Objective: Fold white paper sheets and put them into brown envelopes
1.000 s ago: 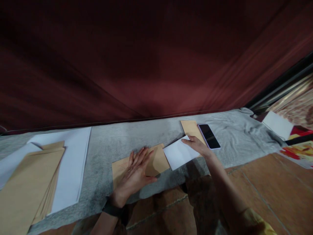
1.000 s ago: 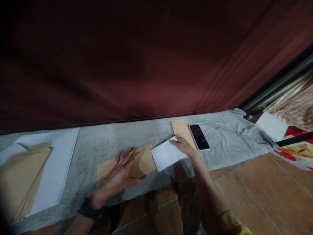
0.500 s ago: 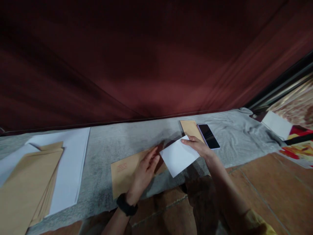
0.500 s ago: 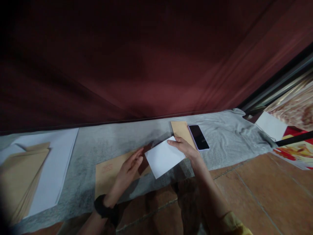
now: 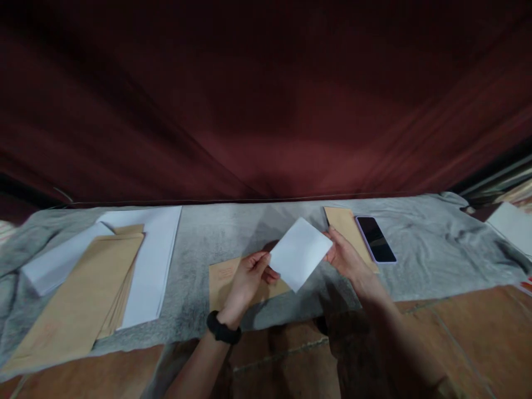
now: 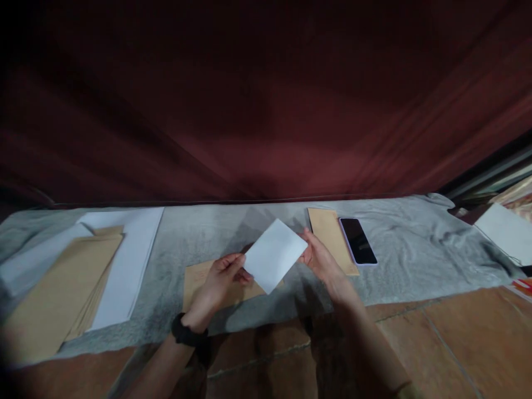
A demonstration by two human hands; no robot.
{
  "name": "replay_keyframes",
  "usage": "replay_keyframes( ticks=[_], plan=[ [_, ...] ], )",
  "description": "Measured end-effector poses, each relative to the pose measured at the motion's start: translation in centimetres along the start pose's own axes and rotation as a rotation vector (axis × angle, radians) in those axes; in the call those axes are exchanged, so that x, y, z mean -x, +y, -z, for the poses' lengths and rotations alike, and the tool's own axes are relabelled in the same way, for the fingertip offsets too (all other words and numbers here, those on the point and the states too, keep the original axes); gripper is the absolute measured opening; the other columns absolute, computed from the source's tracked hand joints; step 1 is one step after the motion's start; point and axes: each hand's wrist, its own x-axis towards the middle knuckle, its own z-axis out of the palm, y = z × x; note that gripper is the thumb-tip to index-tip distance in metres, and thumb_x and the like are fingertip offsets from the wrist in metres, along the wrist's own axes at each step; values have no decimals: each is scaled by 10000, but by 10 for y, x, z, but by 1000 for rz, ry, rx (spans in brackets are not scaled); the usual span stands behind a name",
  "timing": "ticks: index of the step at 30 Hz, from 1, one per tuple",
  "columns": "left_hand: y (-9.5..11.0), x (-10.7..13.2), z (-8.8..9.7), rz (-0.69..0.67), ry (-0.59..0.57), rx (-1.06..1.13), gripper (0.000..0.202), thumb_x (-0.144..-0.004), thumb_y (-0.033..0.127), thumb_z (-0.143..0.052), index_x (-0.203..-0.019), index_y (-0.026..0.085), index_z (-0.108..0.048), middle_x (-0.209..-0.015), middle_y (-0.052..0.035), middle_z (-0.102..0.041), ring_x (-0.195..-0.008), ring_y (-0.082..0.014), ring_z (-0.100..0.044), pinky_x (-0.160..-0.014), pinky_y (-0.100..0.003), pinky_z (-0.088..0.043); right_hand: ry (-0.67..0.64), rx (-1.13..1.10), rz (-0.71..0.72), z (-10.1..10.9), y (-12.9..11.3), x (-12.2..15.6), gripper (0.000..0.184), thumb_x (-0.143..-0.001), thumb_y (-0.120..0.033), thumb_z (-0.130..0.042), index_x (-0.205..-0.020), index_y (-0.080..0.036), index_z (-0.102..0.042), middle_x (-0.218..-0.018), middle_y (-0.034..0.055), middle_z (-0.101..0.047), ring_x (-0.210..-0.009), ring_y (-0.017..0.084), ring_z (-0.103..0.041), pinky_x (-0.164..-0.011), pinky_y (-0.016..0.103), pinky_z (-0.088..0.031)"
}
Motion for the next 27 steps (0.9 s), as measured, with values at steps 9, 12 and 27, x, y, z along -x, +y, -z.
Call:
replay_keyframes(
  ticks=[9,12,27],
  plan=[
    [-1,0,3,-25,87,103,487,-726,608,-726,-881,152,-658,-637,-34,-709,-559,-167,-672,-597,-282,-538,-129,156,-5,-37,51,-3,417,-654,-464,-868,-940,-177,-767,-892,85,-764,-723,218,-668,-646,329,-521],
    [-1,2,3,-40,93,87,467,-757,590,-705,-921,155,-662,-619,-16,-692,-533,-155,-650,-596,-284,-537,-136,208,-9,-42,61,-4,445,-659,-489,-862,-963,-178,-770,-870,82,-761,-709,216,-667,-601,312,-504],
    [-14,11,1,-53,-74,-15,364,-811,520,-664,-809,161,-605,-694,-36,-707,-572,-132,-634,-594,-260,-501,-37,236,62,-40,49,4,401,-619,-460,-874,-852,-150,-773,-785,75,-760,-664,196,-639,-554,271,-436]
  ],
)
